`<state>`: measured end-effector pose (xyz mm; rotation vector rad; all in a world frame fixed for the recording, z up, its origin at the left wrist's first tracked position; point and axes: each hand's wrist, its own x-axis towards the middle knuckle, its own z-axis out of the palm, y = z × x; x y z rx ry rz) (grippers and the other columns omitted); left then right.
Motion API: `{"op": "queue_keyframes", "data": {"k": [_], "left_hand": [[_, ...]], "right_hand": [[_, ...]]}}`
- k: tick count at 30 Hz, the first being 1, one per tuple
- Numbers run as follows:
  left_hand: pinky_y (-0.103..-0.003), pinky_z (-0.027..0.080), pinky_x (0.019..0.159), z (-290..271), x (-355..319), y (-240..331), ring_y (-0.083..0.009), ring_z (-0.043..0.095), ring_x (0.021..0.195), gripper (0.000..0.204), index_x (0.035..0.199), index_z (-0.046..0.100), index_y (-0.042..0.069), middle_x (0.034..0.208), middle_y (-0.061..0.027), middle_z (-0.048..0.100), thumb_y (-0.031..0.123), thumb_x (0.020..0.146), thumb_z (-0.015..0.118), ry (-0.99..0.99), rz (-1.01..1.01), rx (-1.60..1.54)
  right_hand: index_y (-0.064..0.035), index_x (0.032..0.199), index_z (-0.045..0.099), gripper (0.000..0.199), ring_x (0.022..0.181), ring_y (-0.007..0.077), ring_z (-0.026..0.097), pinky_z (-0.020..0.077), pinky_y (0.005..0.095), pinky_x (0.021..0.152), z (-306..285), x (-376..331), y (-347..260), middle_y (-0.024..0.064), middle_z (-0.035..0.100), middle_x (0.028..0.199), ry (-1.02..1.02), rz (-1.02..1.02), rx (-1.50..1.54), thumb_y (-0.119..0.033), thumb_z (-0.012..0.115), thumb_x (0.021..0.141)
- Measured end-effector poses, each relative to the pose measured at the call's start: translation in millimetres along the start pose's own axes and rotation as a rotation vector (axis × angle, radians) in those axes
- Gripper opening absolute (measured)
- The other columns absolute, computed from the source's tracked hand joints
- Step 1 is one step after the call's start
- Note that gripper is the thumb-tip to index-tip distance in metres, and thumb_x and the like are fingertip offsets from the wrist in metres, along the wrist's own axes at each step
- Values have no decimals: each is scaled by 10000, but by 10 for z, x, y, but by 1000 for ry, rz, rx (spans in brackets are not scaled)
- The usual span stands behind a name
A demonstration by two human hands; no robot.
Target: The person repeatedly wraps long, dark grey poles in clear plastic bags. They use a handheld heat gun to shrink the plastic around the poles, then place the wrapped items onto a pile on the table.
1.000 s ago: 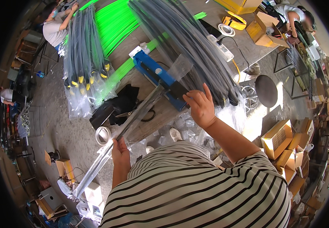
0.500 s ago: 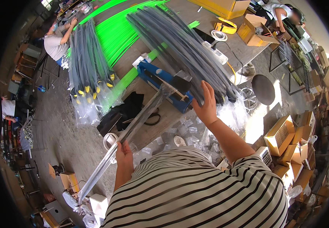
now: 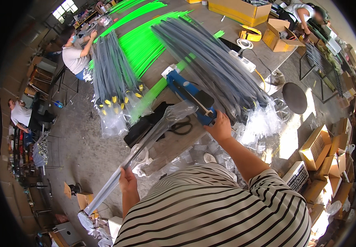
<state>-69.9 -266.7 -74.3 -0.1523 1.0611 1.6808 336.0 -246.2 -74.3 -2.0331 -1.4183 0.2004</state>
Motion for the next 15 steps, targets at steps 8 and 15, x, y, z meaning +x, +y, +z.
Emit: {"op": "queue_keyframes", "data": {"k": [8, 15], "left_hand": [[-343, 464, 823, -119, -103, 500, -190, 563, 887, 226, 955, 531, 20, 922, -77, 581, 89, 764, 631, -106, 5, 32], [-357, 511, 724, 382, -730, 427, -209, 596, 789, 166, 921, 538, 17, 870, -98, 593, 11, 767, 598, -293, 17, 139]], "right_hand": [[-37, 840, 578, 269, 633, 282, 589, 452, 353, 567, -522, -231, -573, 116, 609, 704, 17, -289, -29, -188, 689, 647], [-16, 991, 540, 444, 760, 314, 574, 457, 381, 660, -1204, -509, -1970, 126, 592, 805, -259, -969, -78, -164, 696, 602]]}}
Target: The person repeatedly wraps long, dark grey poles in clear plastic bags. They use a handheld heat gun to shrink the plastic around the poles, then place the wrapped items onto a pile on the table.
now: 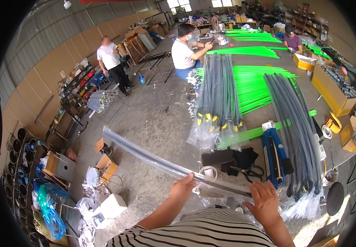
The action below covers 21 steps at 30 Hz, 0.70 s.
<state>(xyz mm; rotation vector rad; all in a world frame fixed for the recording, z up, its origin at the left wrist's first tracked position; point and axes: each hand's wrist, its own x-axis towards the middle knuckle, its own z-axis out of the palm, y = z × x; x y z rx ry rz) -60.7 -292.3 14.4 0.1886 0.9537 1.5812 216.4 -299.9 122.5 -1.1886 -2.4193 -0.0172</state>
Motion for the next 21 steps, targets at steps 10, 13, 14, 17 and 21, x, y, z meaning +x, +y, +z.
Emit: {"op": "queue_keyframes", "data": {"k": [10, 13, 14, 17, 21], "left_hand": [[-369, 515, 724, 765, -139, -171, -276, 612, 801, 264, 1032, 509, -53, 939, -183, 585, 145, 859, 498, -527, 58, 494], [-364, 525, 690, 589, -83, -321, -277, 617, 755, 260, 1022, 513, -64, 911, -194, 591, 131, 851, 508, -444, -22, 572], [-362, 528, 679, 531, -61, -362, -278, 619, 740, 257, 1020, 514, -66, 910, -198, 591, 128, 851, 507, -403, -43, 606], [-348, 534, 651, 389, -32, -420, -268, 619, 722, 251, 1014, 517, -68, 905, -201, 591, 124, 853, 499, -304, -65, 678], [-335, 536, 630, 293, -61, -458, -260, 619, 712, 260, 1015, 513, -71, 893, -191, 593, 137, 863, 484, -217, -92, 727]], "right_hand": [[-50, 803, 542, 129, 628, 317, 567, 452, 396, 551, -79, -740, 830, 143, 573, 699, -41, 589, 83, -156, 574, 737], [-38, 816, 527, 155, 624, 310, 582, 471, 386, 570, -457, -954, 1487, 143, 584, 704, 68, 782, -270, -163, 573, 738], [-35, 820, 523, 161, 632, 307, 586, 475, 385, 580, -539, -1043, 1723, 143, 586, 704, 60, 850, -334, -169, 570, 742], [-34, 821, 522, 168, 663, 304, 594, 476, 384, 604, -556, -1346, 2410, 141, 596, 725, 67, 1006, -488, -193, 540, 773], [-42, 778, 528, 278, 706, 327, 579, 452, 419, 620, -262, -1638, 3137, 147, 597, 739, 96, 1091, -444, -314, 490, 822]]}}
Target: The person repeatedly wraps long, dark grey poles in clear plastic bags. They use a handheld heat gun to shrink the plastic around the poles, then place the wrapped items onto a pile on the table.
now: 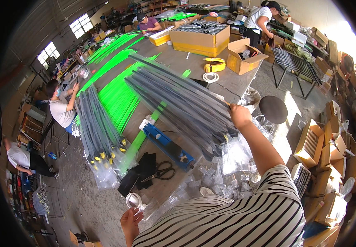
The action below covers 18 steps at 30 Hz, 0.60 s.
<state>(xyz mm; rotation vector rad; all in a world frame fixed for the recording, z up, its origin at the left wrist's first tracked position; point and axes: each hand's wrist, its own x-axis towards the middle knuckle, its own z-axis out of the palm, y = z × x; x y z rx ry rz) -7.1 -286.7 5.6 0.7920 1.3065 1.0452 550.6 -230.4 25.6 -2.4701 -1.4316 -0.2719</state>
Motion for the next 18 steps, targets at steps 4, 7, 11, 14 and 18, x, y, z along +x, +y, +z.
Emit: {"op": "queue_keyframes", "data": {"k": [4, 7, 11, 14, 18], "left_hand": [[-340, 526, 639, 57, -33, -9, -258, 617, 737, 267, 1019, 515, -32, 897, -159, 599, 182, 859, 503, 36, -68, 26], [-341, 529, 636, 70, -103, -50, -256, 618, 722, 266, 1019, 505, -62, 907, -183, 591, 153, 863, 492, 76, -50, -31], [-322, 526, 649, 152, -156, 36, -249, 616, 749, 265, 1032, 515, -62, 915, -171, 593, 138, 860, 493, 148, -102, -6], [-306, 524, 651, 125, -189, 32, -242, 618, 753, 250, 1024, 528, -62, 911, -161, 598, 121, 859, 488, 201, -110, -55], [-297, 524, 649, -3, -374, -109, -238, 620, 754, 244, 1022, 532, -60, 902, -155, 602, 114, 858, 486, 289, -100, -125]], "right_hand": [[-55, 850, 558, 279, 757, 316, 589, 464, 403, 664, 431, 190, 140, 144, 609, 784, -145, 92, -19, -326, 502, 816], [-70, 941, 567, 356, 812, 310, 586, 465, 398, 698, 611, 290, 78, 150, 602, 867, -215, 139, 28, -385, 552, 777], [-48, 1025, 560, 412, 874, 325, 551, 445, 386, 754, 712, 506, 105, 156, 558, 986, -23, -89, 168, -268, 665, 693], [-8, 930, 586, 285, 849, 318, 563, 450, 370, 734, 359, 794, -561, 163, 584, 928, 94, -301, 340, -186, 643, 715], [-29, 879, 595, 214, 785, 296, 584, 464, 344, 655, -282, 783, -2203, 133, 612, 796, -58, -697, 628, -185, 623, 736]]}}
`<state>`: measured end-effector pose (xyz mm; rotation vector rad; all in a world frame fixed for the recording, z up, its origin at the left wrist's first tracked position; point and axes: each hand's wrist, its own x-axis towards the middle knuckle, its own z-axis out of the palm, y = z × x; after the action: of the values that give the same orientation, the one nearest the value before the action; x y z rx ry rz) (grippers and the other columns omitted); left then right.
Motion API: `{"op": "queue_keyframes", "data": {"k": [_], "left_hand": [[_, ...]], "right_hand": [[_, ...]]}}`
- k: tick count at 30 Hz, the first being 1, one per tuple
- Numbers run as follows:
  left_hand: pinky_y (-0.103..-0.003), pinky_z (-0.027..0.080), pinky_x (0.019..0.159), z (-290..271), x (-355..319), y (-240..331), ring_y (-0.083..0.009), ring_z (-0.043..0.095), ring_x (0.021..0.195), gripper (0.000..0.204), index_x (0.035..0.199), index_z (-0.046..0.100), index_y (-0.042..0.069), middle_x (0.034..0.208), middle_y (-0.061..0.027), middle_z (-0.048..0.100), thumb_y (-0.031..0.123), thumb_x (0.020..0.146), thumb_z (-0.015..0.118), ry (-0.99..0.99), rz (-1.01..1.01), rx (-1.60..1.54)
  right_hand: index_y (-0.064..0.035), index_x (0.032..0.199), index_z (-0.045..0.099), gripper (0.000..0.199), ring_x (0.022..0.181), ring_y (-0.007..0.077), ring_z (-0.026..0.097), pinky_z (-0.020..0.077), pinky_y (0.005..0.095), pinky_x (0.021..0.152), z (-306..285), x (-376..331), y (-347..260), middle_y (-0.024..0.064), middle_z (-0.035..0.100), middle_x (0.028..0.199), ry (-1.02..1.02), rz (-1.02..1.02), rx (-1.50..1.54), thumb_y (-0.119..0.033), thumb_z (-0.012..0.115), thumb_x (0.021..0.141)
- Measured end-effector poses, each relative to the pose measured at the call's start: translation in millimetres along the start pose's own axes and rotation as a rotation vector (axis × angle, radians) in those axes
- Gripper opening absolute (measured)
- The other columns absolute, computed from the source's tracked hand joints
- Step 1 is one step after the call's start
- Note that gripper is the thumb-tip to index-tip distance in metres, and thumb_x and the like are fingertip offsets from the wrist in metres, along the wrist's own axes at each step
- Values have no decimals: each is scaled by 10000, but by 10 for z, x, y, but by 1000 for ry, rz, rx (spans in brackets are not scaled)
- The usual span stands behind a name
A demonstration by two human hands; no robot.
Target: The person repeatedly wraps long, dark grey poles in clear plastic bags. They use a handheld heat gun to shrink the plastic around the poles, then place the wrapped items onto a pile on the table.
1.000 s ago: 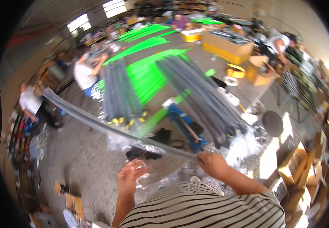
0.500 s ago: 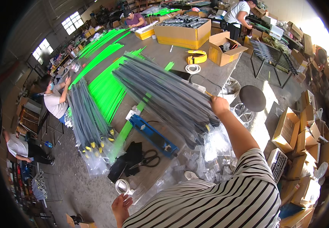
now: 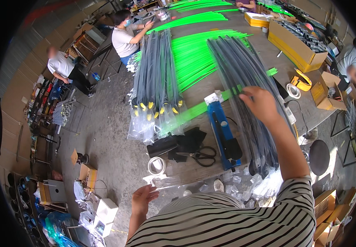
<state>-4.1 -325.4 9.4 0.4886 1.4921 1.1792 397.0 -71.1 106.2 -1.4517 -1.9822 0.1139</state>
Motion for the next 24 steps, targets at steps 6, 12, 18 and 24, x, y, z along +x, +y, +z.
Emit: {"op": "queue_keyframes", "data": {"k": [6, 12, 18, 24], "left_hand": [[-353, 523, 661, -250, -175, -64, -279, 616, 747, 288, 1020, 502, -83, 905, -185, 592, 151, 852, 501, 154, 41, -67], [-358, 523, 660, -640, -486, -311, -284, 614, 766, 308, 1023, 491, -88, 900, -186, 590, 167, 852, 508, 370, 61, -201], [-407, 479, 806, -1329, -814, -1047, -329, 556, 934, 424, 1160, 411, -51, 1096, -220, 514, 205, 844, 533, 365, -36, -423], [-353, 523, 658, -1121, -638, -452, -284, 614, 771, 311, 1028, 489, -90, 897, -186, 590, 168, 854, 504, 423, -3, -324]], "right_hand": [[-71, 767, 627, 257, 734, 298, 586, 462, 390, 632, 1344, 1087, -868, 115, 617, 753, -361, -99, 21, -324, 584, 753], [-61, 871, 639, 248, 899, 276, 586, 484, 349, 734, 2849, 1226, -867, 123, 617, 936, -467, 294, -165, -264, 585, 740], [-64, 882, 625, 246, 936, 254, 575, 478, 339, 754, 3242, 1057, -969, 112, 608, 981, -457, 499, -165, -251, 533, 750], [-7, 881, 554, 258, 645, 234, 603, 497, 366, 565, 3411, 1147, -463, 155, 598, 730, -204, 726, 432, -236, 530, 766]]}}
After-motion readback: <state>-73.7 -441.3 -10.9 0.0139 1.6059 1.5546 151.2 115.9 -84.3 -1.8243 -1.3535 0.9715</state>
